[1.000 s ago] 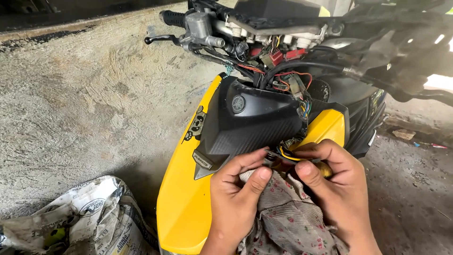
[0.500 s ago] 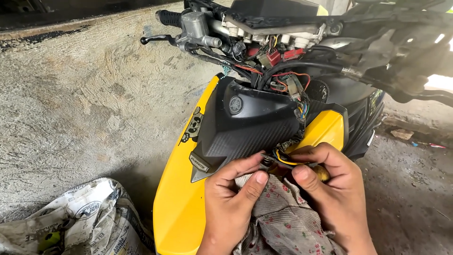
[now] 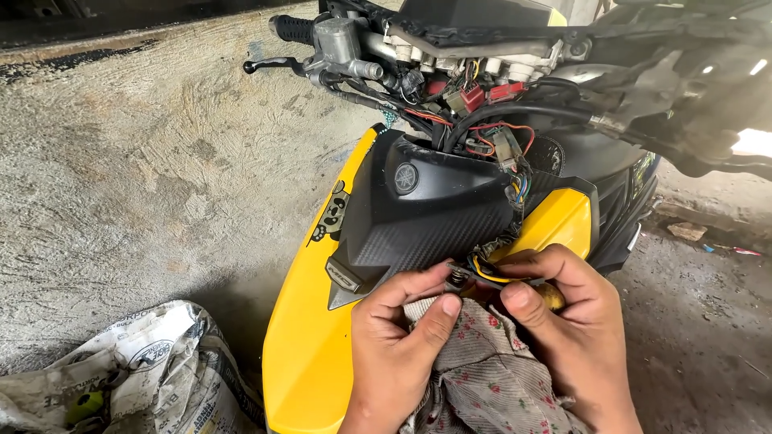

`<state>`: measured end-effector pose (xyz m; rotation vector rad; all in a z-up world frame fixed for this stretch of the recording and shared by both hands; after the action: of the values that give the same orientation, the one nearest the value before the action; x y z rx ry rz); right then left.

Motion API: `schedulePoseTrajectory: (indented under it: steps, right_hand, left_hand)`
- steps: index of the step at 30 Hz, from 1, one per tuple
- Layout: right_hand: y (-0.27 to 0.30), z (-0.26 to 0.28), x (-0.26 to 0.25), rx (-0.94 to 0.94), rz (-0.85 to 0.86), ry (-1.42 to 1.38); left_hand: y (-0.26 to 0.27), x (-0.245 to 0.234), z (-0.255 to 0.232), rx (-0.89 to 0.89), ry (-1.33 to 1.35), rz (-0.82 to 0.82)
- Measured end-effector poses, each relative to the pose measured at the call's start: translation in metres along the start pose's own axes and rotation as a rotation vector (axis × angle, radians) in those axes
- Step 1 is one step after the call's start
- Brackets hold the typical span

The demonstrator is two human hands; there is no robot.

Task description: Repairing and modifying the electrical wiring and switch housing on a motorcycle.

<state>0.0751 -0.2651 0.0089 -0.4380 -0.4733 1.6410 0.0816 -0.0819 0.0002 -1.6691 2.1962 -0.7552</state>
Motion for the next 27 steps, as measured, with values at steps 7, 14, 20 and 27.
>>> schedulePoseTrajectory:
  steps: [7, 14, 20, 27]
  right_hand:
    - [0.0005, -0.0018, -0.0004, -0.004, 0.003, 0.000]
    - [0.0008, -0.0002, 0.0009, -0.024, 0.011, -0.022]
    - [0.0000, 0.0011, -0.0021, -0.058, 0.055, -0.049]
    - [0.0026, -0.0075, -0.0058, -0.021, 0.051, -0.183]
  left_hand:
    - [0.0007, 0.0007, 0.0012, -0.005, 0.024, 0.001]
    - [0.0018, 0.0008, 0.0009, 0.000, 0.009, 0.009]
    - [0.0032, 0.0050, -0.0002, 0.034, -0.002, 0.037]
    - [0.0024, 0.0058, -0.0007, 0.021, 0.048, 0.049]
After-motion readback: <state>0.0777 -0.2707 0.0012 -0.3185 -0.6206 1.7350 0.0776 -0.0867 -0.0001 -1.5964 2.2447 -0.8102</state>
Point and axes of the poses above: each hand's wrist, its own y-axis away from the middle knuckle, its own x-axis out of the palm, z = x × y, the point moved 3 cm from there along -y, towards the middle knuckle, and after that the axes turned 14 degrees about z, right-handed, at the moved point
